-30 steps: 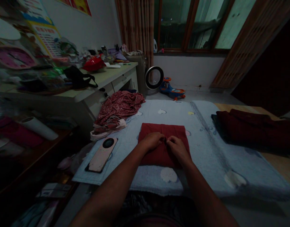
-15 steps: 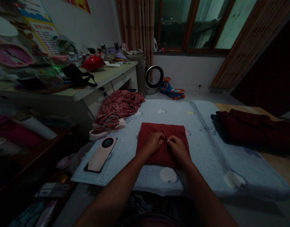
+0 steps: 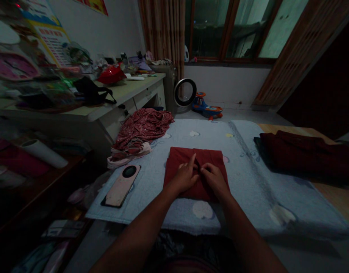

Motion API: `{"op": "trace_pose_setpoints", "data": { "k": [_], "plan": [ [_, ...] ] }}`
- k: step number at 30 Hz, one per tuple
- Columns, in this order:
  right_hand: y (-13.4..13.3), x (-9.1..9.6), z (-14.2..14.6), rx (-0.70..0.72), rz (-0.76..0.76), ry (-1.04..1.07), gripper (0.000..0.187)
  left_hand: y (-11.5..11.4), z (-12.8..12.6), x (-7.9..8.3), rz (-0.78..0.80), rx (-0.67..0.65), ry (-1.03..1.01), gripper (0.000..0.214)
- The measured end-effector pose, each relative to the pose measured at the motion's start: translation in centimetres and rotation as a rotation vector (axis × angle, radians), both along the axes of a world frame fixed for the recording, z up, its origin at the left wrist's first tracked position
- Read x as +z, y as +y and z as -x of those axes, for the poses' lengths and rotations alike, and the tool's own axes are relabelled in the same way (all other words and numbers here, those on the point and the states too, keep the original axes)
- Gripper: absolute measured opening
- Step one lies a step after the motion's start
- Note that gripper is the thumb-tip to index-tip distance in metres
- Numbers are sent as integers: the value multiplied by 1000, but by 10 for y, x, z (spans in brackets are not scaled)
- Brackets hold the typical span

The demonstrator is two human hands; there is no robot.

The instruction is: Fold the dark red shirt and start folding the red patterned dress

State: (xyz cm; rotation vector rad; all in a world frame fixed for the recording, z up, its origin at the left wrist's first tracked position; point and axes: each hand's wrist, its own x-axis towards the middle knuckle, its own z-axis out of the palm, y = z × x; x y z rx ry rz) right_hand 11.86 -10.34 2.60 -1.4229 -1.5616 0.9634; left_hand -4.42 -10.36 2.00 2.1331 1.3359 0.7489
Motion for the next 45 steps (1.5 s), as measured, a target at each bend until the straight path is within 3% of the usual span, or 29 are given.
{"op": "trace_pose_setpoints", "data": {
  "k": [6,12,16,22,27,32,37,41,45],
  "plan": [
    [-2,-2,0,95,-137,-149,19,-6,8,-5,8,-81,-30,91],
    [-11,-4,-3,172,-214,-431,32,-16,8,-9,-90,36,-83,86],
    [-13,-8,-8,250,-278,-505,37,-30,7,-9,-205,64,-8,69],
    [7,-10,-13,380,-268,-569,45,-47,7,2,-268,-73,132,33],
    [19,-10,-11,447,-275,-674,45,-51,7,5,-244,-96,171,34],
    [27,-3,-12,464,-296,-596,39,-48,9,9,-231,-91,112,33],
    [40,6,2,302,-304,-424,38,-41,12,-2,-257,20,150,34],
    [44,-3,16,334,-273,-648,45,-44,13,-17,-273,58,319,47],
    [43,-12,18,345,-226,-822,51,-52,12,-19,-250,64,408,52]
  ]
}}
